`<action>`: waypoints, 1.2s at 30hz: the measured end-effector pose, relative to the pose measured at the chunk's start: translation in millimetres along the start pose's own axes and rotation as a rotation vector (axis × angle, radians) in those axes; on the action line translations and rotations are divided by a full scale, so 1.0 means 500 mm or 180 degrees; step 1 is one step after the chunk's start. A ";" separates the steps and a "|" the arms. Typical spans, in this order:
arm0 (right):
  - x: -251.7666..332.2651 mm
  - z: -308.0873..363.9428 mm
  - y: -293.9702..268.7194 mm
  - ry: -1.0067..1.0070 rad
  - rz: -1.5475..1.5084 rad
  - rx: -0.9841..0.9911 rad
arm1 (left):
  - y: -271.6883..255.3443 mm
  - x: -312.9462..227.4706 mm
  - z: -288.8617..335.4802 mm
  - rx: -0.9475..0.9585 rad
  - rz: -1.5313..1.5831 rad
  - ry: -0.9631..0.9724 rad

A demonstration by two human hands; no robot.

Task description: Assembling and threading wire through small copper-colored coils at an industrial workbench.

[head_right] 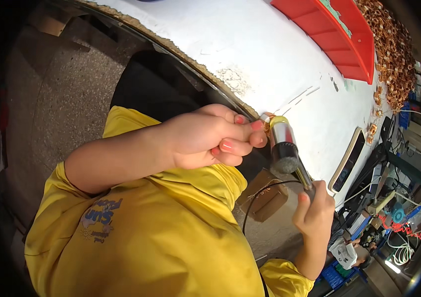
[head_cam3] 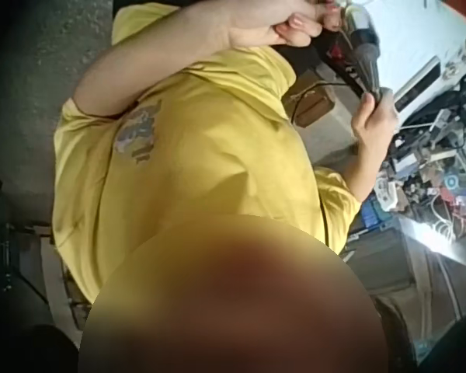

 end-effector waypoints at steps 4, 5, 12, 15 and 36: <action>-0.001 -0.005 -0.002 0.0035 -0.0083 -0.0056 | -0.002 -0.003 0.001 -0.0033 -0.0025 0.0012; 0.000 -0.007 0.003 -0.0021 0.0006 -0.0053 | -0.003 -0.004 0.000 -0.0040 -0.0006 0.0024; -0.023 -0.002 0.002 -0.0144 -0.0735 -0.0670 | -0.001 -0.002 0.004 -0.0085 -0.0424 0.0022; -0.088 0.029 0.020 0.0469 -0.1983 -0.1208 | 0.034 -0.007 0.045 0.0026 -0.1151 0.0127; 0.024 0.012 -0.031 0.0154 -0.2055 -0.0823 | 0.307 -0.452 0.065 -0.0122 -0.6076 0.3344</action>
Point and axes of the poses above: each hand's wrist, its own z-axis away from the middle knuckle, its own y-axis out of the palm, x = y × z, the point moved 7 cm from there along -z, towards the middle knuckle, and after that the axes turned 5 degrees about y, right-handed, at the moved point
